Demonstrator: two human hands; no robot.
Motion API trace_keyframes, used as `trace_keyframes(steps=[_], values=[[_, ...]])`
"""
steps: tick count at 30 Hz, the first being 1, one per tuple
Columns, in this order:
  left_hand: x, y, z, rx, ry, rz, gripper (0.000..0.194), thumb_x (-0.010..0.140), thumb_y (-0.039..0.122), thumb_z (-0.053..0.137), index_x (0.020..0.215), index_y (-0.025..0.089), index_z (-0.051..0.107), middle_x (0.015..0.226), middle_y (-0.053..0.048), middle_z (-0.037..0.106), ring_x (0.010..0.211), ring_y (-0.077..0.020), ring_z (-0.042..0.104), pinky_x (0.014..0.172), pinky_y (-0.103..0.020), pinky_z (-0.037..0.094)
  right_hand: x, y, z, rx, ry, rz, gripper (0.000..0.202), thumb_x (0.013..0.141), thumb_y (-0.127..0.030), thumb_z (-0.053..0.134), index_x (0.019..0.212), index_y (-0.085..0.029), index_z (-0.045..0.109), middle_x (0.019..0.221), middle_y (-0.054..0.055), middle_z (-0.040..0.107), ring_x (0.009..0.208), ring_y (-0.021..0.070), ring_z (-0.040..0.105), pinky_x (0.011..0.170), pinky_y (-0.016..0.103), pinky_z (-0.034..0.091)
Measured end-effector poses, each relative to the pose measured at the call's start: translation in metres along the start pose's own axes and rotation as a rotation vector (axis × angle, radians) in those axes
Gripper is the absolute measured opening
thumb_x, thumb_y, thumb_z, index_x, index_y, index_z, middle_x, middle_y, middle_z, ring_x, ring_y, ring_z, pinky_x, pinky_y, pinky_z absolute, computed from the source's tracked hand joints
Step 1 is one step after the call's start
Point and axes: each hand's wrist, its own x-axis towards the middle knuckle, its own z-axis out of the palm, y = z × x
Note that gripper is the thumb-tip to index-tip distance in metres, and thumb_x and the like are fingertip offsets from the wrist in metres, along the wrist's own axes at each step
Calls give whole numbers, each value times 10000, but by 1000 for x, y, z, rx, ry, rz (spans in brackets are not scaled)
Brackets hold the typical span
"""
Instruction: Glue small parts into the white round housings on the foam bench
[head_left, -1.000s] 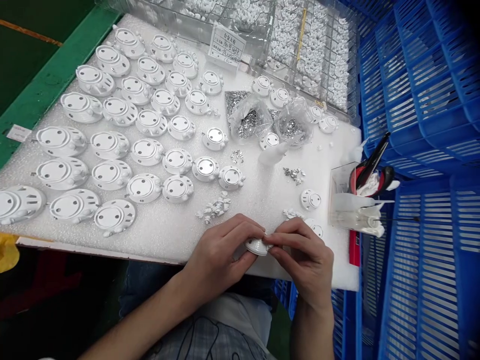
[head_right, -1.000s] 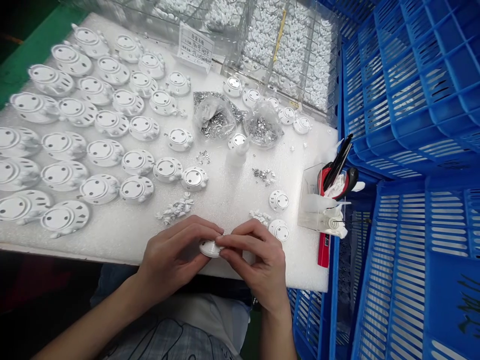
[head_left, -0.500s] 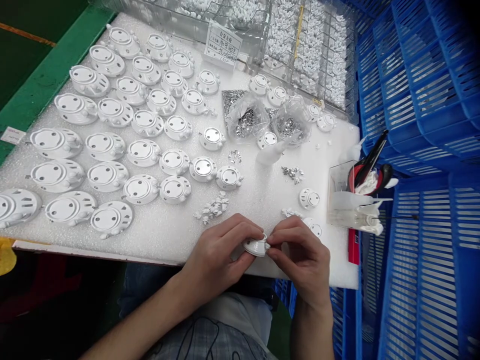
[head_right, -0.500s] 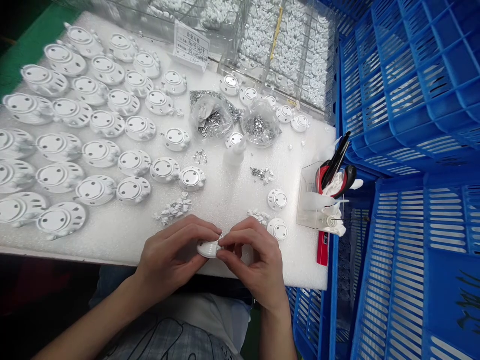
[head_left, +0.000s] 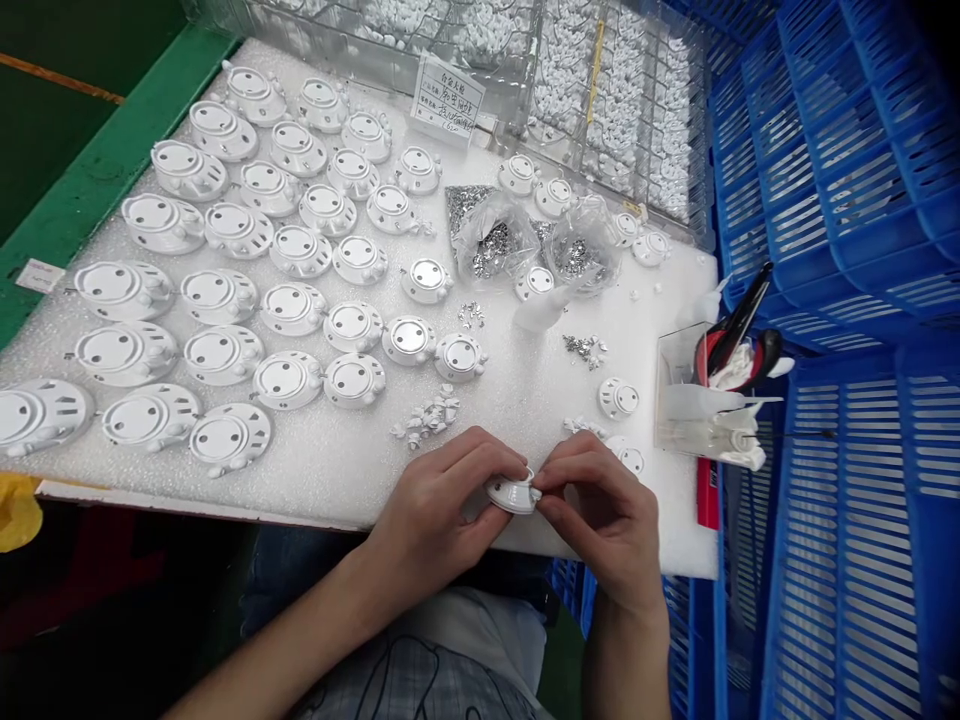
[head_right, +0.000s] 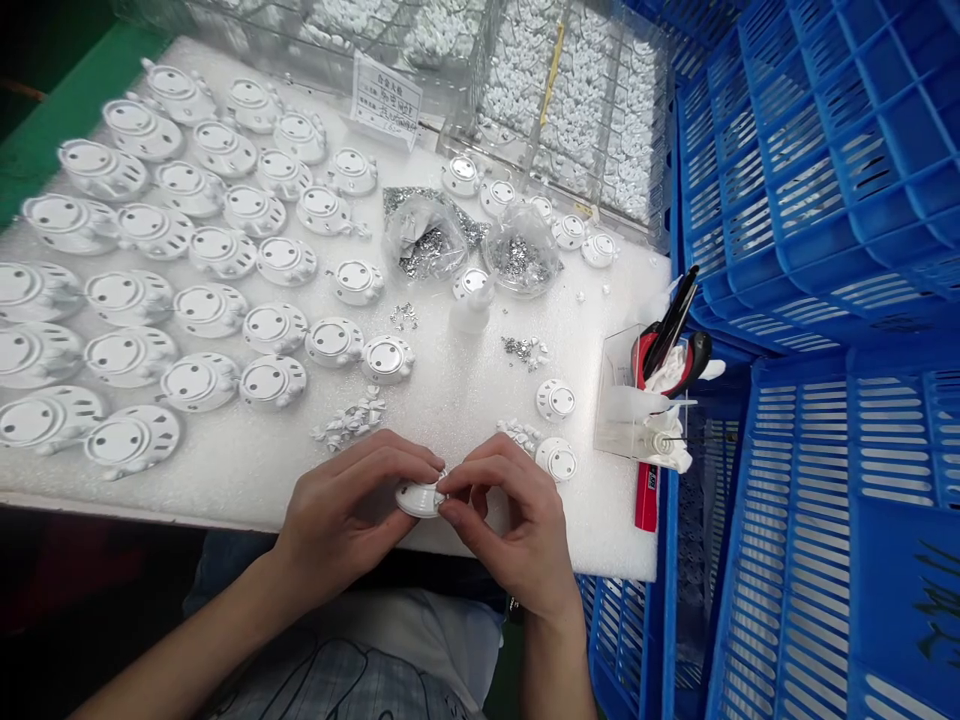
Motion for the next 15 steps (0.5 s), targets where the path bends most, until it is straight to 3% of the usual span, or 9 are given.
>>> trace_keyframes(steps=[15], values=[[-1,1,0,36,-15,-7,250,907,-2,645,1022,220,642,922,-8,726,835,-144,716,753,-225,573,2,-1,1,9,8,70,33,927,-262,762,926,-255,729,833,1,654,704,136,571,602,273,474]])
